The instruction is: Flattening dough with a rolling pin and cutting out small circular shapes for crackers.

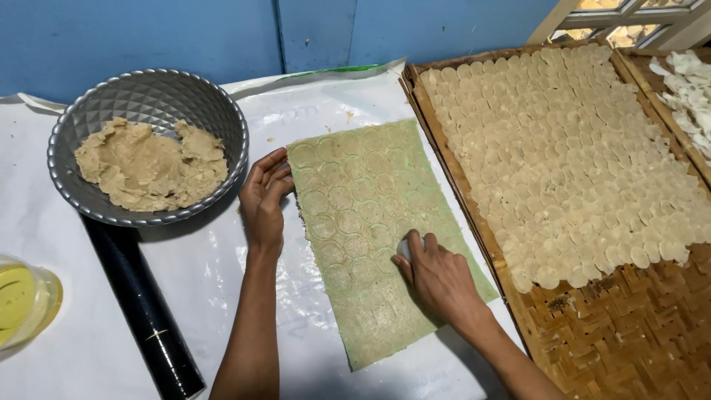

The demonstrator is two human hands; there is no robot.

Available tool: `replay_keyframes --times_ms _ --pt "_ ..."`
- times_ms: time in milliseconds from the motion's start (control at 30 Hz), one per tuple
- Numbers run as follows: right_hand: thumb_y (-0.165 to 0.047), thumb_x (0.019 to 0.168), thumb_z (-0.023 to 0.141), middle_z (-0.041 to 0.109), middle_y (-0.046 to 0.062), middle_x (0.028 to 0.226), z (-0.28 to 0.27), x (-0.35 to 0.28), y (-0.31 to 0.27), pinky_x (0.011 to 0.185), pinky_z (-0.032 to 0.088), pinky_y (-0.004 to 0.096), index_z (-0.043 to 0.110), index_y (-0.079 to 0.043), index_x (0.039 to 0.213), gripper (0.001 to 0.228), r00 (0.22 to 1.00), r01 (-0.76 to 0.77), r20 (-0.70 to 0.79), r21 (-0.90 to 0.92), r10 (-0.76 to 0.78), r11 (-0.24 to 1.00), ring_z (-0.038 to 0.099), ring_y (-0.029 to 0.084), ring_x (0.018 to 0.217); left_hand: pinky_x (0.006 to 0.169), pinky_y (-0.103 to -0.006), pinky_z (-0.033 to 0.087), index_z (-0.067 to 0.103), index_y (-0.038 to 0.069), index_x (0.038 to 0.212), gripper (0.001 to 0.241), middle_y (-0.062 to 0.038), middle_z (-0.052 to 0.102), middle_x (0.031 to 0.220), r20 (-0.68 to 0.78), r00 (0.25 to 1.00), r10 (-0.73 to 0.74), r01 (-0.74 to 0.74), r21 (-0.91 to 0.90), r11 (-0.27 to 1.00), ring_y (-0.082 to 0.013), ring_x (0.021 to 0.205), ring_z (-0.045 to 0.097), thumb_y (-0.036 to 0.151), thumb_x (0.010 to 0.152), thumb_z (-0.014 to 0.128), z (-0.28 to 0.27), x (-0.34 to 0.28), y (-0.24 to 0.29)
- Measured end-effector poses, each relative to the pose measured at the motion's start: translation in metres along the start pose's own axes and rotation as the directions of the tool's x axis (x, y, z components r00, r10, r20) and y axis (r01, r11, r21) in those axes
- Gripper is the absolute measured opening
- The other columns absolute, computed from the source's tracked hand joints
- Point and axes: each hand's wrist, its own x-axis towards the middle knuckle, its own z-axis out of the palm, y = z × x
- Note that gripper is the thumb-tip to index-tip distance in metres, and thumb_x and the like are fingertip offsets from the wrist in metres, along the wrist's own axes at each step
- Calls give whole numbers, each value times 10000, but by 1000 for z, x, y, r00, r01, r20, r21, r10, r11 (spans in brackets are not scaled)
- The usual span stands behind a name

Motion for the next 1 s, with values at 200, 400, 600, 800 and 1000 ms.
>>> replay_keyframes --times_ms 200,400,600,800,1000 --pt "-445 1084 257 620 174 931 -11 -6 -10 686 592 535 441 -53 1286 478 998 -48 43 60 45 997 759 424 805 922 -316 548 612 26 1351 530 -143 648 1266 -7 1000 -10 10 6 1000 -180 1145 630 100 827 588 4 0 2" --pt "-418 1086 244 639 202 964 -23 -8 -15 716 587 541 446 -46 1311 479 997 -54 56 80 49 995 761 434 825 919 -317 561 607 18 1351 542 -146 658 1270 -4 1000 -9 9 -31 999 -189 1156 649 97 815 592 3 -3 -2" --pt "-415 1042 371 669 289 1052 -20 -15 18 737 544 625 446 -56 1329 466 990 -141 68 354 125 924 718 554 887 919 -305 562 598 16 1365 553 -132 657 1275 -8 1000 -28 28 -46 999 -178 1156 641 79 817 573 5 -3 1" --pt "-462 1023 427 675 160 968 -4 -28 46 497 643 370 422 -54 1334 513 974 -220 19 340 227 914 702 244 658 915 -332 559 560 -19 1366 595 -194 671 1252 -14 996 -89 90 33 995 -240 1098 667 21 776 494 8 -1 13" --pt "-453 1018 453 627 187 1033 10 -18 46 474 627 379 454 -39 1365 540 986 -126 -81 239 149 963 694 280 647 913 -319 541 553 -26 1369 591 -197 659 1269 -1 998 -66 66 40 997 -234 1128 656 23 783 498 5 -2 9"
